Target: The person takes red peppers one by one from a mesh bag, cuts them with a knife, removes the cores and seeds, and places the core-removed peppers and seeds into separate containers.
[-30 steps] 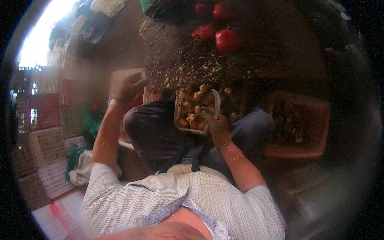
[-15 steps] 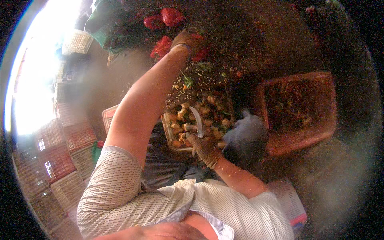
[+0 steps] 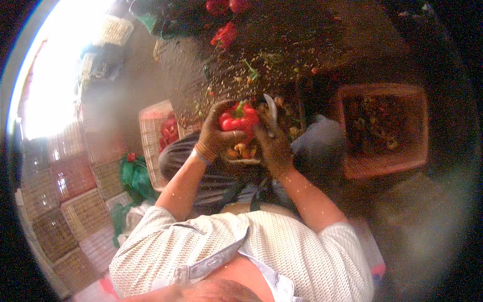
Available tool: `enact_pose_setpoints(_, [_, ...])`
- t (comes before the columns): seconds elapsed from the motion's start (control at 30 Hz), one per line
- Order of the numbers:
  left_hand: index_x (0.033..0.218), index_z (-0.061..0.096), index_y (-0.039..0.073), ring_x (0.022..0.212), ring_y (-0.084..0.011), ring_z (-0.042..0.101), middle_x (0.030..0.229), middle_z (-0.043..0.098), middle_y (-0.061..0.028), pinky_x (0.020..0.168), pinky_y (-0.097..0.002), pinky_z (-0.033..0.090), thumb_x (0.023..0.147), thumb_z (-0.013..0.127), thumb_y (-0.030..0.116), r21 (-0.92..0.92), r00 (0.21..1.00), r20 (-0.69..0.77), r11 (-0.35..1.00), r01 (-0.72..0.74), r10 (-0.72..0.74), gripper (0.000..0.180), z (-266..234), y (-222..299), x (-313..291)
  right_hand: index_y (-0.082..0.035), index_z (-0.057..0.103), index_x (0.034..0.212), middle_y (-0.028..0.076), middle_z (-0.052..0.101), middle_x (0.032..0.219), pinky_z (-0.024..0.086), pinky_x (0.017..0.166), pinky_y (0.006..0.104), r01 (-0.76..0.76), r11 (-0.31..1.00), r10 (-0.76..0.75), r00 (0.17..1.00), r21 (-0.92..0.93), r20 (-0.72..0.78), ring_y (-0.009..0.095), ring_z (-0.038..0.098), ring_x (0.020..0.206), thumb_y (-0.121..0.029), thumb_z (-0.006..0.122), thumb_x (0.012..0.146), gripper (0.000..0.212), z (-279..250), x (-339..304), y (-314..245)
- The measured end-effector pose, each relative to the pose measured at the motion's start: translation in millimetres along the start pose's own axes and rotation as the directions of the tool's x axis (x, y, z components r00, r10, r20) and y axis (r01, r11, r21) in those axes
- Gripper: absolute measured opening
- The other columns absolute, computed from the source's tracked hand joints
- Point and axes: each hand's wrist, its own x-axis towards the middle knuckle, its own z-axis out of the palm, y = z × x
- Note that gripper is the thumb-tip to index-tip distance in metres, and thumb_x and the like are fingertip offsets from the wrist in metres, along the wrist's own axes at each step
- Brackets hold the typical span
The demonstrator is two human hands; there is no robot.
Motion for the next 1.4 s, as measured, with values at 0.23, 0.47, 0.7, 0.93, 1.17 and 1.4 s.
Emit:
enact_pose_setpoints(0.23, [0.143, 0.043, 0.005, 0.123, -0.0253, 0.055, 0.137, 0.052, -0.0121, 0.104, -0.0394, 0.047, 0.058, 0.094, 0.035, -0.390, 0.999, -0.030, 0.921, 0.020, -0.035, 0.104, -12, 15, -46, -0.003, 0.056, 0.136, 0.014, 0.064, 0.123, 0.044, 0.100, 0.0341, 0.150, 0.981, -0.134, 0.982, -0.125, 0.133, 0.019, 0.059, 0.114, -0.034, 0.062, 0.097, 0.050, 31, -24, -37])
enact_pose_setpoints(0.47, [0.132, 0.049, 0.005, 0.114, -0.0200, 0.054, 0.126, 0.056, -0.0093, 0.100, -0.0350, 0.048, 0.065, 0.093, 0.023, -0.202, 0.907, -0.382, 0.943, -0.266, 0.174, 0.083, -17, 30, -75, -0.006, 0.055, 0.137, 0.012, 0.066, 0.119, 0.046, 0.095, 0.0324, 0.349, 0.916, -0.319, 0.933, -0.198, 0.166, 0.017, 0.060, 0.108, -0.037, 0.061, 0.098, 0.050, 78, -55, -63])
enact_pose_setpoints(0.7, [0.131, 0.048, 0.005, 0.111, -0.0197, 0.057, 0.125, 0.058, -0.0092, 0.097, -0.0356, 0.050, 0.064, 0.093, 0.018, 0.456, 0.751, -0.228, 0.750, -0.479, 0.619, 0.081, -49, 74, -87, -0.006, 0.060, 0.130, 0.006, 0.069, 0.098, 0.049, 0.078, 0.0311, 0.174, 0.931, -0.077, 0.952, -0.320, 0.296, 0.012, 0.062, 0.089, -0.041, 0.059, 0.099, 0.046, 89, -70, -41])
enact_pose_setpoints(0.93, [0.131, 0.047, 0.005, 0.108, -0.0243, 0.059, 0.123, 0.056, -0.0103, 0.095, -0.0368, 0.051, 0.065, 0.090, 0.012, 0.218, 0.700, -0.497, 0.854, -0.472, 0.514, 0.079, -42, 91, -86, -0.008, 0.064, 0.117, 0.012, 0.070, 0.095, 0.053, 0.071, 0.0366, 0.473, 0.737, -0.355, 0.879, -0.483, 0.319, 0.027, 0.068, 0.079, -0.035, 0.059, 0.099, 0.033, 108, -62, -17])
enact_pose_setpoints(1.17, [0.128, 0.049, 0.011, 0.114, -0.0268, 0.057, 0.120, 0.056, -0.0111, 0.095, -0.0431, 0.051, 0.086, 0.071, 0.055, -0.564, 0.841, -0.525, 0.686, -0.460, 0.132, 0.065, -52, 89, -53, -0.007, 0.066, 0.109, 0.016, 0.069, 0.107, 0.054, 0.072, 0.0316, 0.632, 0.026, -0.302, 0.743, -0.774, 0.597, 0.019, 0.069, 0.088, -0.014, 0.060, 0.096, 0.016, 111, -50, 4])
enact_pose_setpoints(1.4, [0.136, 0.048, 0.009, 0.118, -0.0304, 0.059, 0.134, 0.056, -0.0152, 0.102, -0.0455, 0.049, 0.083, 0.068, 0.064, -0.777, 0.973, -0.214, 0.619, -0.115, -0.089, 0.079, -59, 49, -70, -0.007, 0.063, 0.119, 0.018, 0.064, 0.124, 0.054, 0.084, 0.0383, 0.659, 0.486, -0.487, 0.750, -0.575, 0.448, 0.028, 0.066, 0.103, -0.024, 0.068, 0.091, 0.033, 36, -62, 5])
